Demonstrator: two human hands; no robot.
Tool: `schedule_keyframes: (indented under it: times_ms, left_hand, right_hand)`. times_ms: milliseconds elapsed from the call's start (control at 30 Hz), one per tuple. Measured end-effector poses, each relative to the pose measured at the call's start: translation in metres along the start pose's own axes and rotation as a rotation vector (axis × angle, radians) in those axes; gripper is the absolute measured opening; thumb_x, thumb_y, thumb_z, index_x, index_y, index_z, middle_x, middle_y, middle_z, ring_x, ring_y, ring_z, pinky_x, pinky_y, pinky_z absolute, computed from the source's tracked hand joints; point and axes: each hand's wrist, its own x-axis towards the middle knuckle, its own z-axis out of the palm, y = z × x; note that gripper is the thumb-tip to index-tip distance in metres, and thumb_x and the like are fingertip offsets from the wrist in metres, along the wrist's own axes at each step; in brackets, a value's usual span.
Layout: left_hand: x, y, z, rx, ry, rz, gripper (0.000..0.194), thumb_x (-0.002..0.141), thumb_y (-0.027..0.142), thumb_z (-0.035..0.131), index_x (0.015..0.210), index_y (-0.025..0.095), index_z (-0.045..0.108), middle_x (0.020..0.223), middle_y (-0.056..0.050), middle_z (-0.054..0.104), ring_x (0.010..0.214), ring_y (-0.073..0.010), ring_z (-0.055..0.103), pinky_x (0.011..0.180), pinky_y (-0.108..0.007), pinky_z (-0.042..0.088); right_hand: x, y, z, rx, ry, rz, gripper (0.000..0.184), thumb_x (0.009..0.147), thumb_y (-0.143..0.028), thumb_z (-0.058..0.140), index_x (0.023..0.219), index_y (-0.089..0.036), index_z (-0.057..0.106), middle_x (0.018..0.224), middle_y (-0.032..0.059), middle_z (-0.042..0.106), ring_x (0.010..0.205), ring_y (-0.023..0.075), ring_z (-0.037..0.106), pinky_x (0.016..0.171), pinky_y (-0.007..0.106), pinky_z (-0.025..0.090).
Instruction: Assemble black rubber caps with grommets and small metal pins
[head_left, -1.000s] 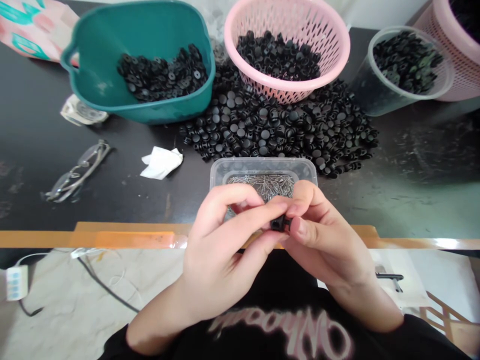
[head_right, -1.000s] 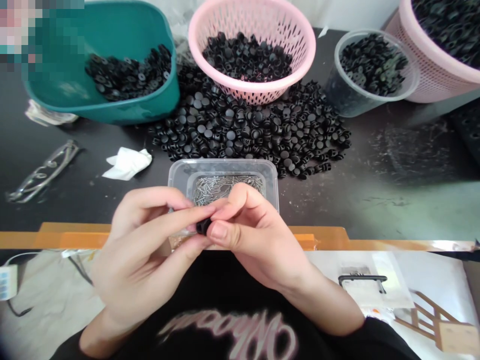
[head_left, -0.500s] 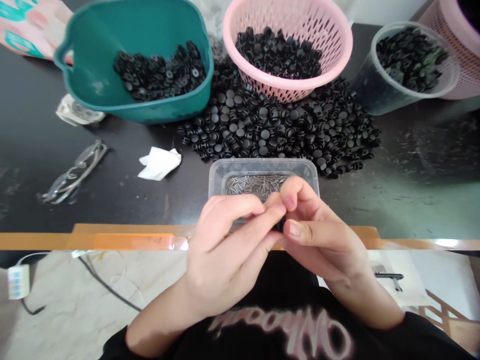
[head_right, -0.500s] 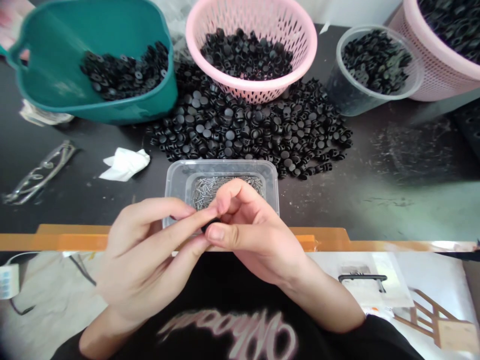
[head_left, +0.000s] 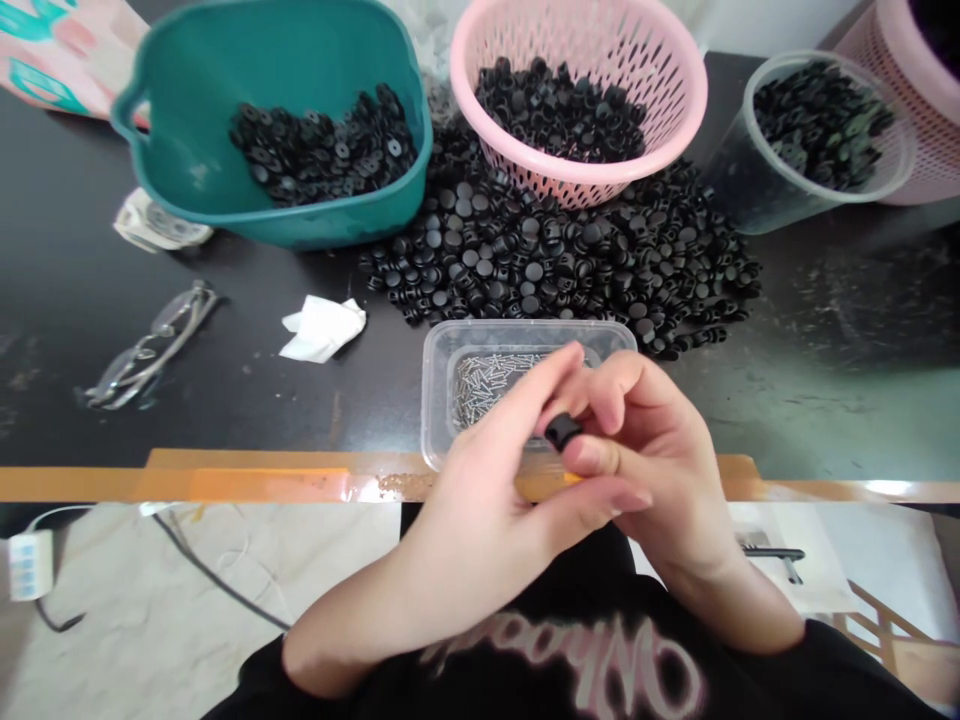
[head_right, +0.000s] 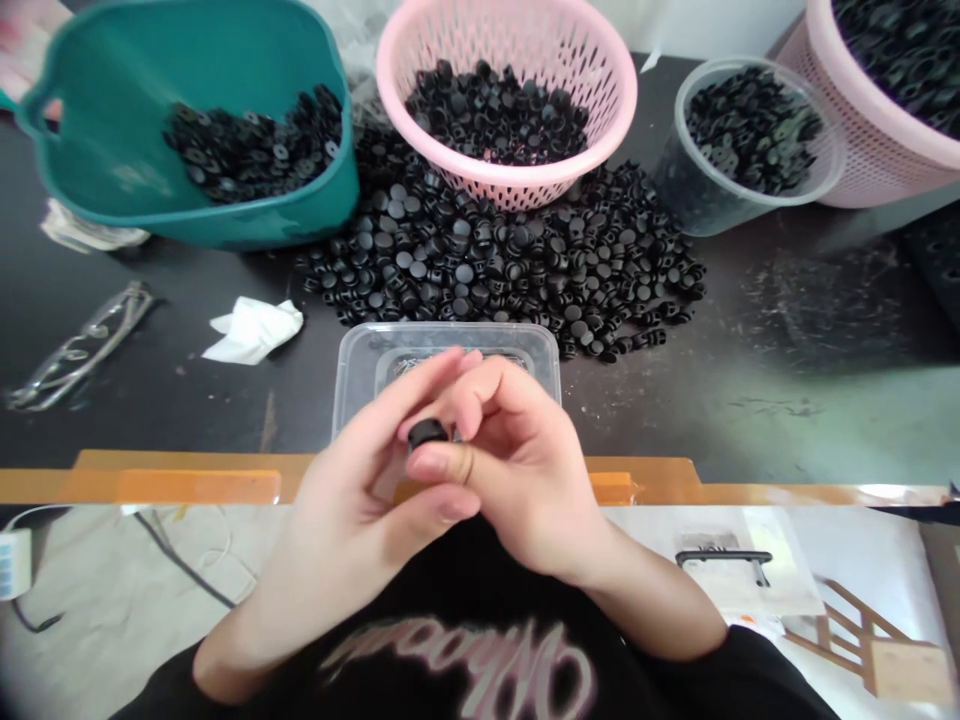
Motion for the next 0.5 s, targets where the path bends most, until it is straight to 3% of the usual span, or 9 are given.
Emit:
schedule_keyframes:
  times_ms: [267,367,500]
  left_hand:
    - [-0.004,0.005,0.004,-0.115,0.047,0.072,0.047,0.093,0.027,0.076,0.137,0.033,0.062,0.149,0.009,0.060,0.136,-0.0136,0.059,0.119,-0.022,0.049]
    - [-0.004,0.006,0.001,-0.178,0.032,0.090,0.051,0.090,0.026,0.079,0.137,0.038,0.063,0.145,0.010,0.063,0.131,-0.0154,0.064,0.116,-0.025,0.053]
    - [-0.004,0.003,-0.007,-0.142,-0.054,0.079,0.063,0.089,0.027,0.079,0.146,0.041,0.054,0.147,0.007,0.061,0.134,-0.0221,0.062,0.117,-0.036,0.054]
  right_hand:
    - [-0.010,-0.002,0.012,-0.172,0.058,-0.133,0.034,0.083,-0.009,0.082,0.072,-0.022,0.053,0.073,-0.0051,0.068,0.063,0.0071,0.064,0.060,0.016,0.057]
    - [-0.012,-0.003,0.012,-0.200,0.041,-0.139,0.032,0.079,-0.002,0.083,0.080,-0.025,0.061,0.079,-0.0058,0.073,0.068,0.0087,0.070,0.064,0.017,0.061]
    - [-0.010,-0.006,0.005,-0.310,-0.092,-0.129,0.037,0.081,0.000,0.081,0.102,-0.029,0.072,0.099,-0.0042,0.077,0.089,0.0117,0.075,0.083,0.021,0.065]
